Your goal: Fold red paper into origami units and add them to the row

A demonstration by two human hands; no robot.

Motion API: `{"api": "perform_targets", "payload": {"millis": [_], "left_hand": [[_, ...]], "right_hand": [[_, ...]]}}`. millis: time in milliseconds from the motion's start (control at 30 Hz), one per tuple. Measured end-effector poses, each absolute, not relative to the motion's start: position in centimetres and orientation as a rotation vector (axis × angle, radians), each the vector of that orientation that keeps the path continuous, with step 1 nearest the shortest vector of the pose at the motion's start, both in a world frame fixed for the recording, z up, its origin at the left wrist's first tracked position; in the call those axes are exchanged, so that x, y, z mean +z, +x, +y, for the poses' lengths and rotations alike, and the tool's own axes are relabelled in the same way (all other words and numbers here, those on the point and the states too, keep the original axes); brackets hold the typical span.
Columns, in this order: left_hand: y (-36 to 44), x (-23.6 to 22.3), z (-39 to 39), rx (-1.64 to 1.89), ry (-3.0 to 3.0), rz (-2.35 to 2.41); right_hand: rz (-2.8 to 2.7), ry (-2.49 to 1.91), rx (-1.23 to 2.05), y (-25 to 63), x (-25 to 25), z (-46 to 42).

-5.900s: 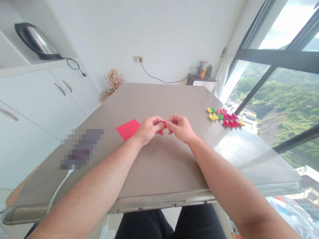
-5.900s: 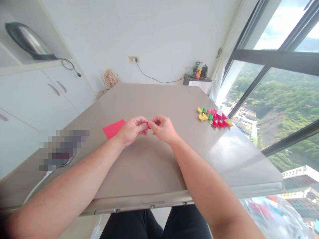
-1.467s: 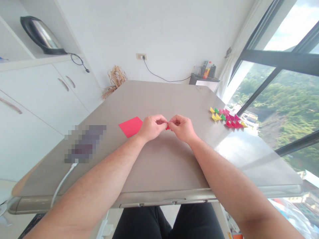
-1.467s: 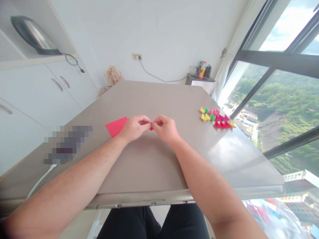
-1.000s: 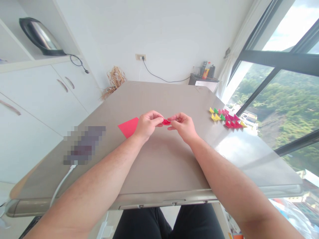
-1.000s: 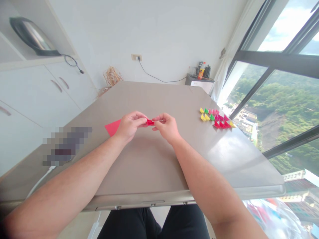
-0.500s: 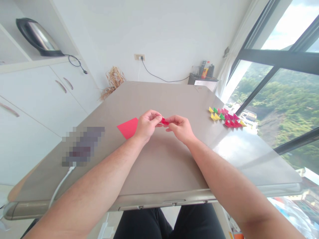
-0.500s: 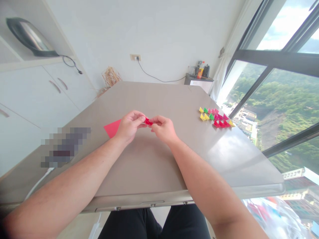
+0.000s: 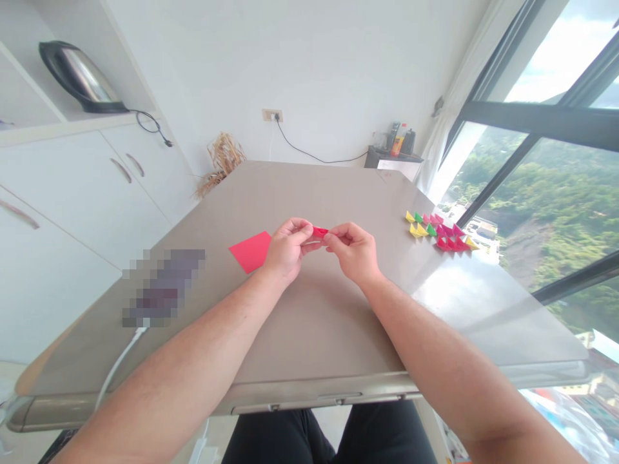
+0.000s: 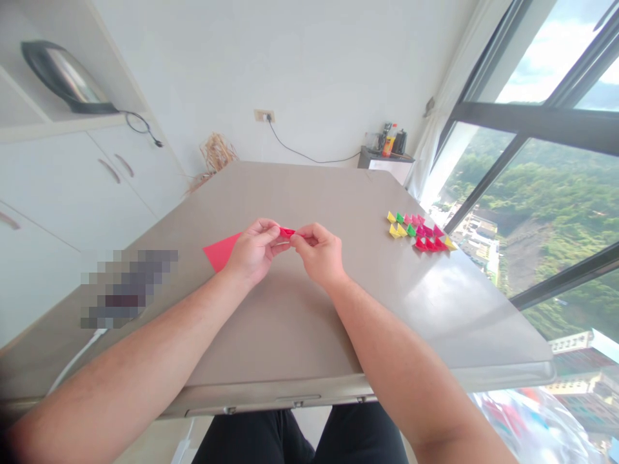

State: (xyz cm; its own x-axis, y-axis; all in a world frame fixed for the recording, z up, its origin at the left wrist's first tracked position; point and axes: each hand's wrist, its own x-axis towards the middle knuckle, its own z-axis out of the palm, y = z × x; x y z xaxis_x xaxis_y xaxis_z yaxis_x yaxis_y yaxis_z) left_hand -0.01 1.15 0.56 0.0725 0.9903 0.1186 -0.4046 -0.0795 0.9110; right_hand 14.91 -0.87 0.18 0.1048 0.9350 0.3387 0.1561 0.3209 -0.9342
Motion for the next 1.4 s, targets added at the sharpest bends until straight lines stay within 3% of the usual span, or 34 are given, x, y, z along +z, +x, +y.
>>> {"api": "perform_targets", "payload": {"millis": [533,1400], "left_hand": [[0.2,1.0,0.5,1.277,1.148,0.808],[0.9,0.4,0.5,1.430,1.184,0.883]], "right_hand": [[-1.356,-1.100,0.754,14.8,0.2,-1.1],[-1.350,-1.079,0.708,14.4,-0.1,-1.0]]}}
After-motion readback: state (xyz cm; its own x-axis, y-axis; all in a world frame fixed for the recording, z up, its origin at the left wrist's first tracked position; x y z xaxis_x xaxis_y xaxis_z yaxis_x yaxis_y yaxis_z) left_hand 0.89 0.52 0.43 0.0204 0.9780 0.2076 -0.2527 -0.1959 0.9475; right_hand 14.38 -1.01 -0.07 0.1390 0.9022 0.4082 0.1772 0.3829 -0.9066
